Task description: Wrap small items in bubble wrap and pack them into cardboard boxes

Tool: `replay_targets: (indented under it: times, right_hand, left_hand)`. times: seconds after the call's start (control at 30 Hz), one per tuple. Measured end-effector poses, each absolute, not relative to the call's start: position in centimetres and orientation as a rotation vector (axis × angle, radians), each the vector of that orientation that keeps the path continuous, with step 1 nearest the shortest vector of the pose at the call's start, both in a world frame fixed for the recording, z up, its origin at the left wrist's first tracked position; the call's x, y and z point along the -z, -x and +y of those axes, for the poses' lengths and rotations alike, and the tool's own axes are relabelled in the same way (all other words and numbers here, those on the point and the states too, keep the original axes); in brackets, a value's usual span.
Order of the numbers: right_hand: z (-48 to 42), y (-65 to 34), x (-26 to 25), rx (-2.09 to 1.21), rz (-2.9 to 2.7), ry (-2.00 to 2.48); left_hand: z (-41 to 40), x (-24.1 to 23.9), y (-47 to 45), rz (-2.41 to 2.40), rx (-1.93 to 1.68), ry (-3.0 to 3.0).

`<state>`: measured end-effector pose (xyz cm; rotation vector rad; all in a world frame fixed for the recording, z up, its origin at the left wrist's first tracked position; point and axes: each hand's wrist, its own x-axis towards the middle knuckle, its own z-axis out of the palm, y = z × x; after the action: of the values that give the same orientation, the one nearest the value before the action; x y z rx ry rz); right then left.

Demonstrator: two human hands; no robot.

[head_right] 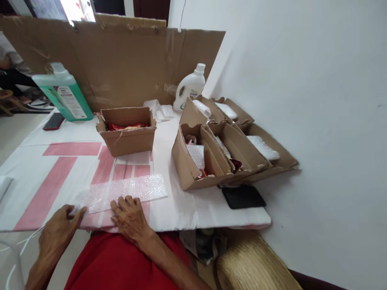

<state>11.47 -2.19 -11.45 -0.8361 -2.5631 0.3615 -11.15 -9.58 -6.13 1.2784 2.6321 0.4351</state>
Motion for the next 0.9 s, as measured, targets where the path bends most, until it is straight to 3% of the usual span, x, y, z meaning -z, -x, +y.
replay_targets:
  times: [0.23, 0.33, 0.6, 0.9]
  right_hand:
    - [-2.1, -10.9, 11.0, -0.360, -2.560, 0.883]
    - [-2.1, -11.2, 10.8, -0.359, -2.558, 0.867]
    - [-2.9, -12.6, 13.0, -0.402, -2.450, 0.706]
    - [-3.1, -13.2, 13.2, -0.315, -2.404, 0.678]
  left_hand:
    - [-9.1, 2.7, 9.3, 2.278, -0.926, -0.858]
    - [-7.4, 1.7, 6.8, 2.067, -1.047, -0.999]
    - [-1.7, 4.8, 0.3, 1.906, -0.790, -1.798]
    - [-0.5, 6.7, 0.0, 1.845, -0.610, -1.962]
